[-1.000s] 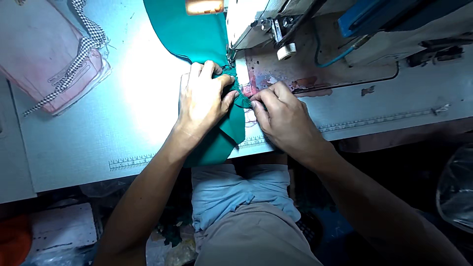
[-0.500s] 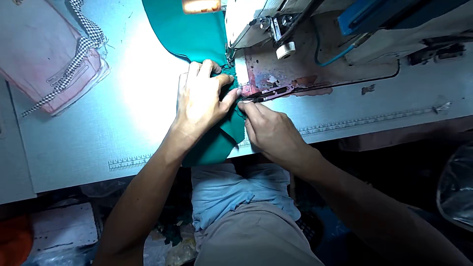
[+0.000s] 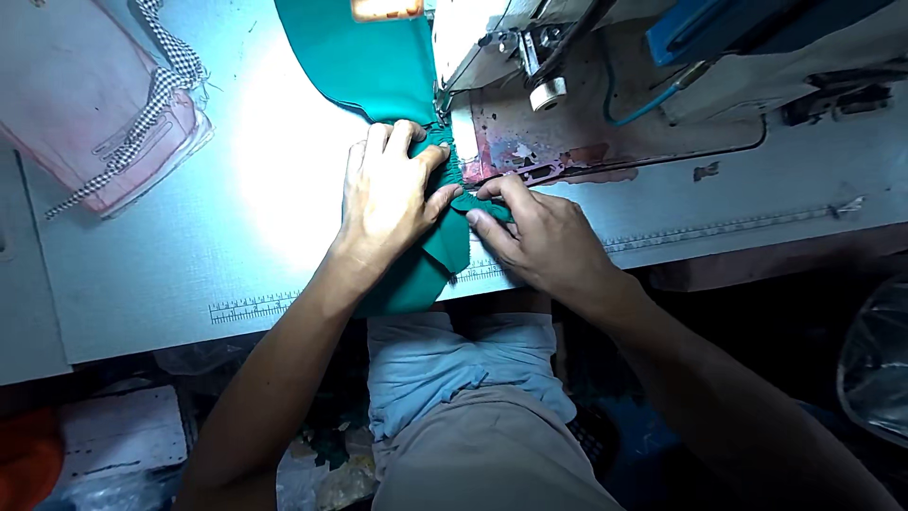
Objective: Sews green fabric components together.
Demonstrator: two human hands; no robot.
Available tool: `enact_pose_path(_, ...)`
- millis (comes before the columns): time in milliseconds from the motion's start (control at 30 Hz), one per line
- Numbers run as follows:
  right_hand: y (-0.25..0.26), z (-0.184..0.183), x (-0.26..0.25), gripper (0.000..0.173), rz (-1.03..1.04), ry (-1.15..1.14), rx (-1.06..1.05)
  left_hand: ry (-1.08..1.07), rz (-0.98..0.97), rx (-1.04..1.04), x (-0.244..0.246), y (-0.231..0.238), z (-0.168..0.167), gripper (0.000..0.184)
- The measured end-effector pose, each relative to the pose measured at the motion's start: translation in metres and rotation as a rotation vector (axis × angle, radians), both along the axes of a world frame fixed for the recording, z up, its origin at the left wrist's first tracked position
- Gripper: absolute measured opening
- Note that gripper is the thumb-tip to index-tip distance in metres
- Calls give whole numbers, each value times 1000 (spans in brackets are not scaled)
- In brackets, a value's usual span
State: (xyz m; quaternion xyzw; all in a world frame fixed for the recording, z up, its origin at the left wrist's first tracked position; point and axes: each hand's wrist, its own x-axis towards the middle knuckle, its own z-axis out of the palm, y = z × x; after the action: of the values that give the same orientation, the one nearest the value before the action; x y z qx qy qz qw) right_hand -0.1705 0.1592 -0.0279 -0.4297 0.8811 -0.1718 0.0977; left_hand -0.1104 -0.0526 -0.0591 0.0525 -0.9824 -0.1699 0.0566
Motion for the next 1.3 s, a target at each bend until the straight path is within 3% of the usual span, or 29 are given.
enact_pose_path(267, -4, -7, 22, 29, 76, 130, -8, -22, -5, 33, -2, -3, 2, 51)
enact_pose_path(400, -5, -13, 32, 28, 48, 182, 42, -84, -2, 34, 1, -1, 5, 72)
enact_pose_path(667, 6, 5, 22, 32, -113, -121, -38, -69, -36, 9, 5, -2, 2, 71)
enact_pose_path(1000, 9, 0, 16, 26, -43, 73, -14, -53, -43, 6, 5, -1, 2, 69)
enact_pose_path(1300, 7, -1, 15, 29, 32, 117, 76, -60, -39, 1, 4, -1, 2, 69)
